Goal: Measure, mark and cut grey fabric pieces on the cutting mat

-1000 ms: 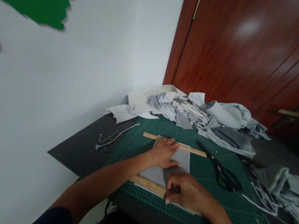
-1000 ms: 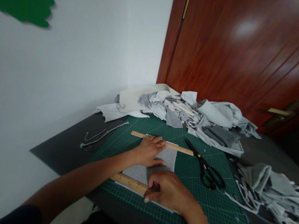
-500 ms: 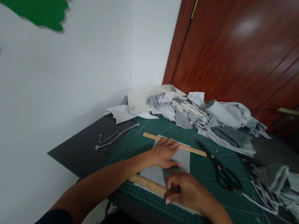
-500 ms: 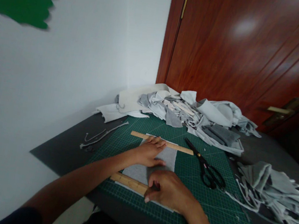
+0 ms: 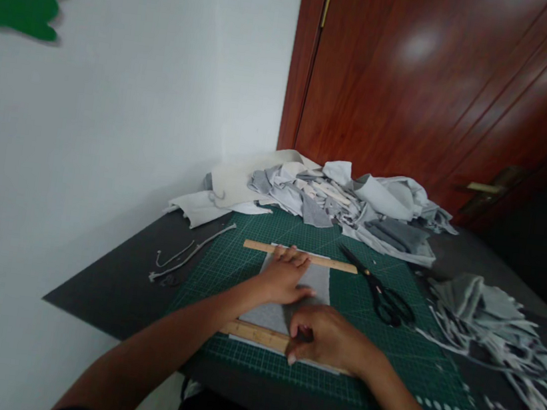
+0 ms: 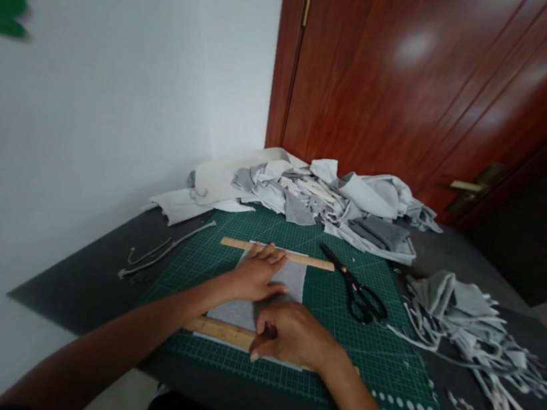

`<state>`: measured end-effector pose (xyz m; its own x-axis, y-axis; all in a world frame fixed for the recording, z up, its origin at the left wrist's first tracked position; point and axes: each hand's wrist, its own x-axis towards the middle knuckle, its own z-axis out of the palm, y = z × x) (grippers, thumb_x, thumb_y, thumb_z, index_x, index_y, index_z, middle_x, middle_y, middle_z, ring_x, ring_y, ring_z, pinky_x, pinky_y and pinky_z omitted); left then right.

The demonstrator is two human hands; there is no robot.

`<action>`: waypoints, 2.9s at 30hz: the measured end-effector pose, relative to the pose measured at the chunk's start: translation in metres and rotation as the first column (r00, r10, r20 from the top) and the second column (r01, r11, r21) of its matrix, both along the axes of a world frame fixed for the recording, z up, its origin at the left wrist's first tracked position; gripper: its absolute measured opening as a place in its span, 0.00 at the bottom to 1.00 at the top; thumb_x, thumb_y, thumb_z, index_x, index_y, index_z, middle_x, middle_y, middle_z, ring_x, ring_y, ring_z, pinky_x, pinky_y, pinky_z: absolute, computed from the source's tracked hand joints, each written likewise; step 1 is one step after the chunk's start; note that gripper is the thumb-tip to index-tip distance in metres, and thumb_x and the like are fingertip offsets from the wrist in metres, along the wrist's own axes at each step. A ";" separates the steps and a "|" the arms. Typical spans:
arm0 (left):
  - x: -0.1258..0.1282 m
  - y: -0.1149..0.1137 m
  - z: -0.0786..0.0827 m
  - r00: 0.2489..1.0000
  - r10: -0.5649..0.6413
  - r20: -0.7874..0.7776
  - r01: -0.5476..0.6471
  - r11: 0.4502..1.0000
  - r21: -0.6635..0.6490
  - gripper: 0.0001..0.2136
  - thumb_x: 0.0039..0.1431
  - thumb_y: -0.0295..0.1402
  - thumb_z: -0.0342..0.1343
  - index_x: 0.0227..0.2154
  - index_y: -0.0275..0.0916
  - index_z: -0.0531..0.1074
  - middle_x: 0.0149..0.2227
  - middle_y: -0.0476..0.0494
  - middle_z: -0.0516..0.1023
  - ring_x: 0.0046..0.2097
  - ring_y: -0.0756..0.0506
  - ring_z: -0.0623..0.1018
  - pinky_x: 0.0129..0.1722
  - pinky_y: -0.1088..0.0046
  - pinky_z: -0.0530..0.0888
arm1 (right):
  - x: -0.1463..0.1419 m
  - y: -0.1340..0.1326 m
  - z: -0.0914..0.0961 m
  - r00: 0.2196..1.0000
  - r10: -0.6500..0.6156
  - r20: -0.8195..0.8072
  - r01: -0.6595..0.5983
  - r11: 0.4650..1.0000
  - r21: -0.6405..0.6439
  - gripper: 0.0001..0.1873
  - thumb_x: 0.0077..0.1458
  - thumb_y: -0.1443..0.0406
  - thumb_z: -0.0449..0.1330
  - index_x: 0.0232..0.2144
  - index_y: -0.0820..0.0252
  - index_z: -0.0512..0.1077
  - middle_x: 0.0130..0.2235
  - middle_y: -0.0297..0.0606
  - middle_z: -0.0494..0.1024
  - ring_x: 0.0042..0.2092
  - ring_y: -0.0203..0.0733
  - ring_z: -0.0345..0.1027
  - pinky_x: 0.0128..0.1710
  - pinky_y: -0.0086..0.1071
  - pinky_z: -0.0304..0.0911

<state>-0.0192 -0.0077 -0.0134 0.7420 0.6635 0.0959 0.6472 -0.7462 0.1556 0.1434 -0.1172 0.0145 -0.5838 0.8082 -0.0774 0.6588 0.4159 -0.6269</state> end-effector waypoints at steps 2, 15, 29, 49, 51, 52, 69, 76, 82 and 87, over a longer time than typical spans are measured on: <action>0.000 0.002 0.001 1.000 -0.011 0.006 0.011 1.000 -0.028 0.40 0.67 0.59 0.49 0.72 0.37 0.55 0.74 0.34 0.56 0.74 0.25 0.52 0.70 0.36 0.46 | 0.001 0.001 -0.001 1.000 0.006 0.000 -0.006 1.000 0.011 0.18 0.45 0.56 0.78 0.31 0.59 0.78 0.28 0.27 0.74 0.30 0.33 0.63 0.30 0.29 0.49; -0.010 0.014 0.010 0.994 -0.110 0.017 0.111 0.992 -0.057 0.42 0.60 0.57 0.60 0.70 0.40 0.58 0.71 0.32 0.61 0.73 0.25 0.56 0.69 0.35 0.48 | 0.001 0.000 -0.002 1.000 -0.001 0.019 0.001 1.000 -0.005 0.18 0.46 0.54 0.78 0.31 0.58 0.78 0.29 0.27 0.73 0.30 0.34 0.64 0.30 0.29 0.49; -0.008 0.012 0.006 0.995 -0.087 -0.037 0.086 0.996 -0.034 0.45 0.60 0.61 0.56 0.72 0.39 0.54 0.73 0.32 0.57 0.74 0.26 0.53 0.70 0.36 0.46 | 0.001 0.000 0.000 1.000 -0.001 0.006 0.001 1.000 -0.004 0.18 0.46 0.55 0.78 0.31 0.58 0.77 0.30 0.28 0.74 0.32 0.35 0.64 0.31 0.28 0.49; -0.008 0.009 0.004 0.994 -0.092 -0.058 0.091 0.996 -0.020 0.48 0.59 0.64 0.55 0.72 0.37 0.52 0.74 0.31 0.54 0.75 0.25 0.50 0.70 0.37 0.43 | 0.003 0.000 -0.004 1.000 -0.002 -0.003 0.002 1.000 -0.005 0.18 0.45 0.56 0.78 0.32 0.58 0.78 0.30 0.27 0.74 0.32 0.35 0.64 0.30 0.28 0.50; -0.009 0.009 0.005 0.993 -0.098 -0.059 0.097 0.995 -0.024 0.48 0.59 0.63 0.55 0.72 0.37 0.52 0.74 0.31 0.54 0.75 0.25 0.49 0.70 0.36 0.43 | 0.002 0.000 -0.004 1.000 0.002 0.001 -0.002 1.000 -0.008 0.17 0.45 0.56 0.78 0.32 0.58 0.78 0.30 0.26 0.74 0.31 0.34 0.64 0.30 0.28 0.49; -0.009 0.009 0.005 0.993 -0.100 -0.059 0.098 0.995 -0.027 0.48 0.59 0.63 0.55 0.72 0.37 0.52 0.74 0.31 0.53 0.75 0.25 0.49 0.70 0.36 0.43 | 0.002 0.000 -0.004 1.000 0.003 0.001 -0.003 1.000 -0.011 0.17 0.45 0.57 0.78 0.31 0.58 0.77 0.29 0.26 0.73 0.31 0.34 0.63 0.30 0.28 0.49; -0.008 0.009 0.006 0.994 -0.093 -0.065 0.089 0.995 -0.054 0.49 0.58 0.65 0.54 0.73 0.38 0.51 0.75 0.33 0.51 0.75 0.25 0.48 0.70 0.36 0.41 | 0.000 -0.001 0.000 1.000 -0.019 0.017 0.020 0.999 -0.038 0.16 0.45 0.57 0.78 0.32 0.57 0.79 0.30 0.26 0.74 0.31 0.34 0.65 0.29 0.28 0.50; -0.008 0.011 0.002 0.993 -0.101 -0.058 0.098 0.994 -0.051 0.49 0.58 0.65 0.53 0.73 0.37 0.50 0.75 0.32 0.51 0.75 0.25 0.47 0.70 0.37 0.41 | 0.001 0.000 -0.004 1.000 -0.023 0.008 0.023 0.999 -0.026 0.17 0.44 0.56 0.79 0.32 0.57 0.79 0.30 0.25 0.74 0.30 0.33 0.65 0.29 0.27 0.50; -0.008 0.012 -0.002 0.993 -0.104 -0.055 0.103 0.994 -0.031 0.49 0.58 0.65 0.53 0.73 0.39 0.50 0.75 0.34 0.52 0.75 0.26 0.47 0.70 0.36 0.41 | 0.002 0.000 -0.005 1.000 -0.021 0.017 0.022 1.000 -0.019 0.18 0.44 0.56 0.79 0.31 0.57 0.78 0.29 0.26 0.74 0.30 0.33 0.64 0.28 0.27 0.49; -0.008 0.011 -0.001 0.994 -0.093 -0.065 0.091 0.995 -0.029 0.49 0.58 0.65 0.54 0.73 0.36 0.50 0.75 0.32 0.51 0.75 0.26 0.47 0.71 0.36 0.41 | 0.001 -0.001 -0.002 1.000 -0.010 0.004 0.010 1.000 -0.028 0.16 0.45 0.57 0.78 0.31 0.57 0.78 0.30 0.25 0.74 0.31 0.33 0.64 0.29 0.27 0.50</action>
<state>-0.0271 0.0031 -0.0139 0.8039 0.5941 0.0280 0.5858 -0.7991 0.1353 0.1447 -0.1179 0.0120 -0.5751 0.8117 -0.1019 0.6652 0.3915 -0.6358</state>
